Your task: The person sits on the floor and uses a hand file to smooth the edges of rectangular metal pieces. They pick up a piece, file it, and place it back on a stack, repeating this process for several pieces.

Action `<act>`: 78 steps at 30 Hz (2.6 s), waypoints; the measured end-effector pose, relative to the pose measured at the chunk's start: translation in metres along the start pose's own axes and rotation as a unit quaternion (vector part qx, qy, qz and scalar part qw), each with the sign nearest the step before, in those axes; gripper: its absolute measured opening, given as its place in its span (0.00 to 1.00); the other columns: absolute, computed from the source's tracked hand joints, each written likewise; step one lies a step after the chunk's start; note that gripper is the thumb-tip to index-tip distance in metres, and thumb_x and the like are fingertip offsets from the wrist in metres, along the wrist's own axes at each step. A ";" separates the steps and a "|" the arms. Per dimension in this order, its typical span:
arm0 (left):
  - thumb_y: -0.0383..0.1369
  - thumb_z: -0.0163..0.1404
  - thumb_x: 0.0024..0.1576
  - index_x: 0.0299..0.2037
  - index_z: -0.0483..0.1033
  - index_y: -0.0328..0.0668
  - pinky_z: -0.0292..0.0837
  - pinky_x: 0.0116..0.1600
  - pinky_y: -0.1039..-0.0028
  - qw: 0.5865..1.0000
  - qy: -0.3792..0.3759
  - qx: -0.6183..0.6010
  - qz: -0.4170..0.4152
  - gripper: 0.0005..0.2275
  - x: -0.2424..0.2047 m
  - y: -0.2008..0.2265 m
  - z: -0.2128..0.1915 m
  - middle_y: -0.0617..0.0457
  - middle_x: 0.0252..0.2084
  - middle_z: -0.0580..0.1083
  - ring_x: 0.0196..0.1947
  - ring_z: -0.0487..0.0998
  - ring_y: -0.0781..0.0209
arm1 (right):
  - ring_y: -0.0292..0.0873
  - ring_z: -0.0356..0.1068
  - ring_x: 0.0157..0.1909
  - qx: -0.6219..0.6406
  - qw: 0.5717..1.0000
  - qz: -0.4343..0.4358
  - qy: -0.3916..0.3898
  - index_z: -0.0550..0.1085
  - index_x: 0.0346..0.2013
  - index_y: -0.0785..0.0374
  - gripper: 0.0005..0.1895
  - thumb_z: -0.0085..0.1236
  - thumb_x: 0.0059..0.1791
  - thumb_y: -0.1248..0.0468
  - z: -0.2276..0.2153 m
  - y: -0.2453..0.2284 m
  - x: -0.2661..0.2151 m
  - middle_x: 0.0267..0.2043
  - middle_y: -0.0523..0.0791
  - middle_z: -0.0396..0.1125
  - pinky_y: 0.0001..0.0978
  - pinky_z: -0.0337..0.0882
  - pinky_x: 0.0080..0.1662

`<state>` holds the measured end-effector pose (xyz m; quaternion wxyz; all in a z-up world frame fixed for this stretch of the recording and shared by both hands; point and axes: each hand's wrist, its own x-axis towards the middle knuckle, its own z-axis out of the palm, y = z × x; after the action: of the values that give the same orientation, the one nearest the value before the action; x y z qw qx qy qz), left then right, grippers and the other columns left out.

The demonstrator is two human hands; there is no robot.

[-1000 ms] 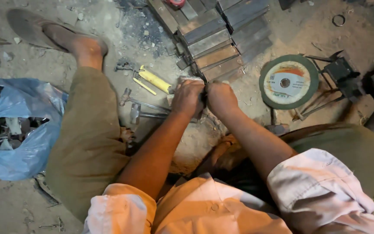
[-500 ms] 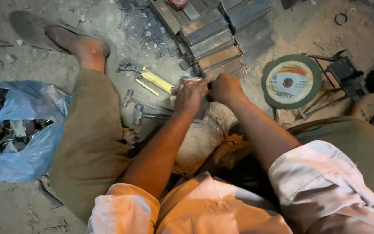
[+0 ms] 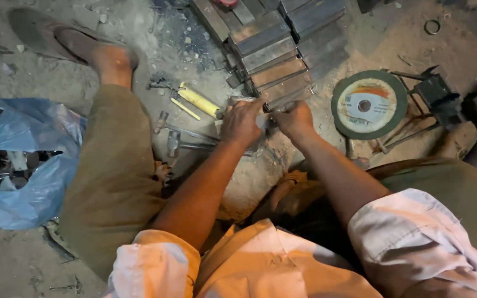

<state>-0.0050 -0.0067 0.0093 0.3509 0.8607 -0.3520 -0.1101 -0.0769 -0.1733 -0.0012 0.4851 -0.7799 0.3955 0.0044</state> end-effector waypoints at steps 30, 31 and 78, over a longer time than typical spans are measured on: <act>0.22 0.45 0.58 0.67 0.69 0.58 0.64 0.61 0.51 0.999 0.032 0.013 0.020 0.26 0.001 -0.017 0.015 0.51 0.50 0.80 0.55 0.76 0.48 | 0.60 0.73 0.36 -0.336 0.876 -0.345 0.041 0.73 0.35 0.65 0.10 0.59 0.42 0.64 -0.004 -0.036 -0.051 0.34 0.53 0.71 0.52 0.72 0.38; 0.22 0.47 0.57 0.68 0.69 0.58 0.64 0.61 0.53 1.000 0.021 0.005 0.014 0.27 0.001 -0.016 0.013 0.53 0.50 0.80 0.55 0.76 0.49 | 0.59 0.73 0.35 -0.327 0.873 -0.359 0.042 0.73 0.35 0.65 0.10 0.59 0.42 0.63 -0.005 -0.035 -0.053 0.33 0.53 0.70 0.52 0.72 0.38; 0.37 0.65 0.47 0.48 0.81 0.38 0.71 0.53 0.58 0.998 -0.051 0.004 0.032 0.20 0.011 -0.033 -0.073 0.39 0.43 0.75 0.46 0.76 0.40 | 0.35 0.74 0.34 0.277 0.929 -0.107 0.222 0.73 0.47 0.59 0.13 0.60 0.49 0.72 -0.233 -0.093 -0.140 0.35 0.41 0.74 0.25 0.73 0.36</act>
<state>0.0530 0.0409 0.0407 0.3321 0.8436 -0.3977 -0.1409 -0.2029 -0.2446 0.2471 0.5790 -0.6335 0.3925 -0.3307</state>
